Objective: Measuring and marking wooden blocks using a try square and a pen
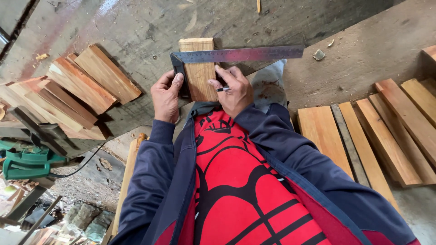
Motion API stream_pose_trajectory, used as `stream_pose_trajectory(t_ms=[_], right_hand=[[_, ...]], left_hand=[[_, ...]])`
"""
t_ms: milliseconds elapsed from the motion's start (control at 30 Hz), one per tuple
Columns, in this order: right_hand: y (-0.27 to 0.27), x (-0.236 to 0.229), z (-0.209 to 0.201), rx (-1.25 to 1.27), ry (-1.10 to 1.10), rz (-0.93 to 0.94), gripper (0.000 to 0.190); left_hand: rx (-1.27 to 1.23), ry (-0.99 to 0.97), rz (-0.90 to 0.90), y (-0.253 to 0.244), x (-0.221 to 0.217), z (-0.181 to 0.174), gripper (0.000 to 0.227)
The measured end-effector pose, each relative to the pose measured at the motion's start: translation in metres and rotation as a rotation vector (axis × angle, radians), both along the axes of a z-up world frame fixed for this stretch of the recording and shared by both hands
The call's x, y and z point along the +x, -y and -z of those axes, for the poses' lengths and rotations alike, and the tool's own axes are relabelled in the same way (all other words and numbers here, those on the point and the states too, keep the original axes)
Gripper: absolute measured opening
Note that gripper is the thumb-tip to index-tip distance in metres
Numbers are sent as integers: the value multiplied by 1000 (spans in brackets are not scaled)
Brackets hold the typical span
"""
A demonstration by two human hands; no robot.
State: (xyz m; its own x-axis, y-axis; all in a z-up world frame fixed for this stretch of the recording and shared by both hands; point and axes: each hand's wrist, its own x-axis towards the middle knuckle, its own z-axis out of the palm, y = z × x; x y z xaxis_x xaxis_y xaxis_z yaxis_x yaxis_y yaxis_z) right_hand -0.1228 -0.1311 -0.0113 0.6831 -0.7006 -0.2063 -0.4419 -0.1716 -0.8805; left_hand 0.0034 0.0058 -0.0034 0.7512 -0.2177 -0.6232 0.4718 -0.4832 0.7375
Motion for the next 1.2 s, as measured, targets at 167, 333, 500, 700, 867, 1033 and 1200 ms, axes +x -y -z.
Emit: stream_pose_trajectory(t_ms=[167,333,500,700,867,1033,1200], right_hand=[[1,2,-2,-22,-23,-13,30],[0,1,1,-42,-34,-5,30],[4,5,-9,-40,-28,-17,30],[17,9,-19,-103,-42,-208,29],[38,24,-71,-76,-23,-383,20],[71,35,-87,-6,-74,-531,28],[81,89,-92,46,22,-528,8]], left_hand=[[5,3,13,3,3,-2,13],[5,-6,15,5,2,-4,13],[4,-28,-12,7,2,-11,15],[9,-50,-50,1,1,7,11],[19,-63,-49,-6,-1,28,11],[100,-115,-57,0,6,11,11],[127,-145,-57,4,18,-17,10]])
